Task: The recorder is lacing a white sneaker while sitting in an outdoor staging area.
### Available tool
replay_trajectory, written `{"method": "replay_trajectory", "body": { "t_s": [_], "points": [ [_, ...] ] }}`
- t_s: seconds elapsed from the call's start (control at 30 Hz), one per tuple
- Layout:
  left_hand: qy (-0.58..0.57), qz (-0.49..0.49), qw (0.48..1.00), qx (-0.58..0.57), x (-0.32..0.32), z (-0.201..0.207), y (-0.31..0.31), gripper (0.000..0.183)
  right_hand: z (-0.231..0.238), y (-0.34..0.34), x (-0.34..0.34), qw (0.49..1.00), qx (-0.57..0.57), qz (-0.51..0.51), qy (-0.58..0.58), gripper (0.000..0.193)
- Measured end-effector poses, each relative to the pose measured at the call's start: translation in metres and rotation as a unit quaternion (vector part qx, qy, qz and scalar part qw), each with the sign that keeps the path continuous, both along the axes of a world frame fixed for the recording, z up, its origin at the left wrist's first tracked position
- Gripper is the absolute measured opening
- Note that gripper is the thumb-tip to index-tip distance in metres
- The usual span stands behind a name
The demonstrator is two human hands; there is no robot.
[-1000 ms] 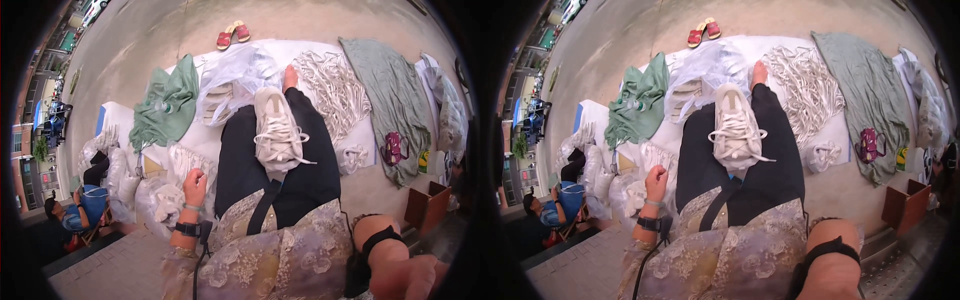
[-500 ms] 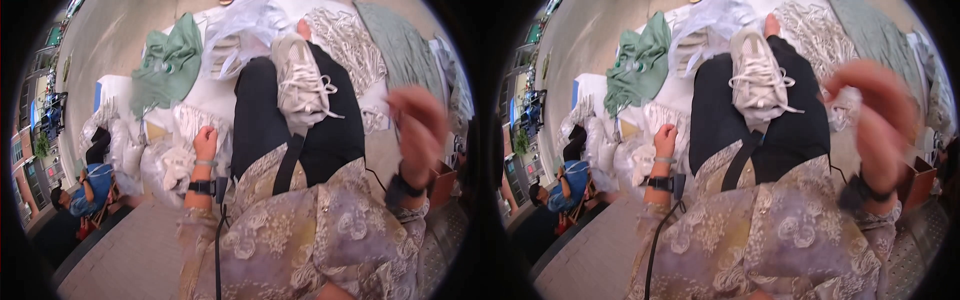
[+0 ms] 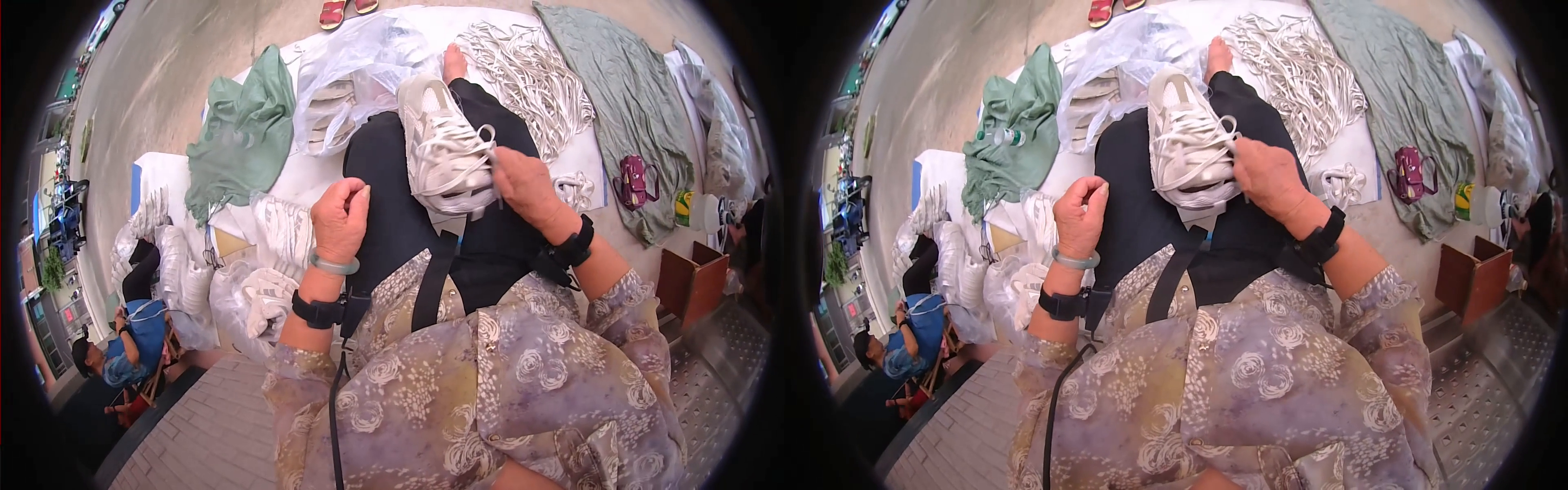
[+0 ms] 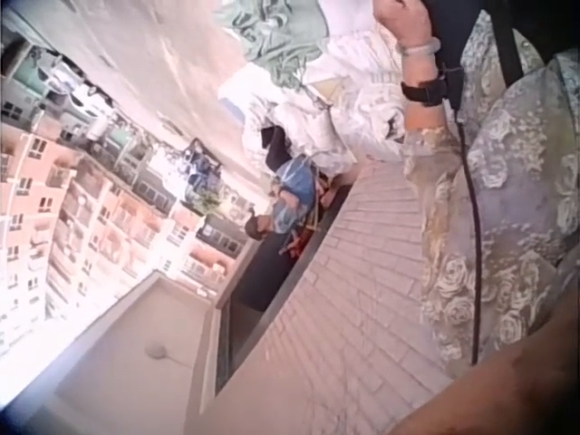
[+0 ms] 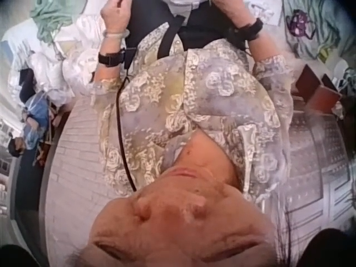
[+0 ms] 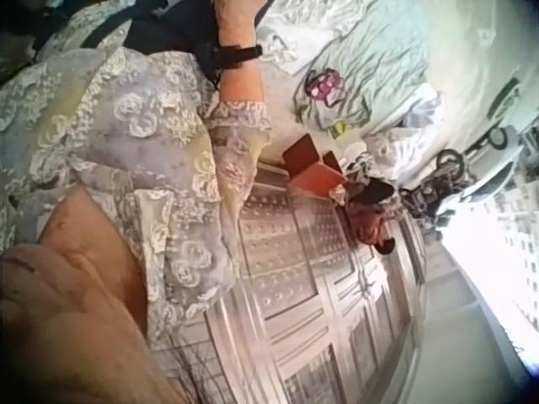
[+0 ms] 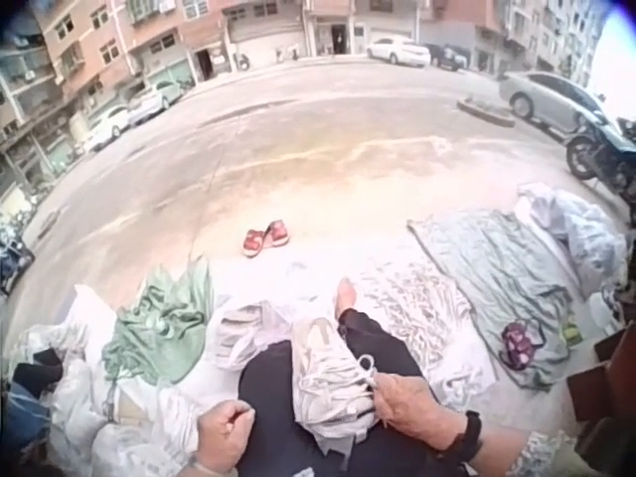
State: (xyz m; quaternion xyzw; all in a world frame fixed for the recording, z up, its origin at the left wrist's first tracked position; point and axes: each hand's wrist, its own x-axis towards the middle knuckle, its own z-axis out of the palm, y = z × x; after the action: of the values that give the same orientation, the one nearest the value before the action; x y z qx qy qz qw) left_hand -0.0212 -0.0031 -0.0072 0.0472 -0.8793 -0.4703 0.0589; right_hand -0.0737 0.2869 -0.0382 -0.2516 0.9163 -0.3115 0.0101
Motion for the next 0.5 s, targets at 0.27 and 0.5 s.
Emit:
{"method": "replay_trajectory", "body": {
  "t_s": [0.27, 0.5],
  "points": [
    [-0.018, -0.021, 1.000, -0.006, -0.004, 0.005, 0.021, 0.005, 0.026, 0.044, -0.003, 0.950, -0.201, -0.198, -0.136, 0.016],
    [0.057, -0.107, 0.989, -0.084, -0.010, -0.003, 0.036, 0.010, 0.029, 0.016, -0.001, 0.974, -0.136, -0.157, -0.087, 0.014]
  ]
}}
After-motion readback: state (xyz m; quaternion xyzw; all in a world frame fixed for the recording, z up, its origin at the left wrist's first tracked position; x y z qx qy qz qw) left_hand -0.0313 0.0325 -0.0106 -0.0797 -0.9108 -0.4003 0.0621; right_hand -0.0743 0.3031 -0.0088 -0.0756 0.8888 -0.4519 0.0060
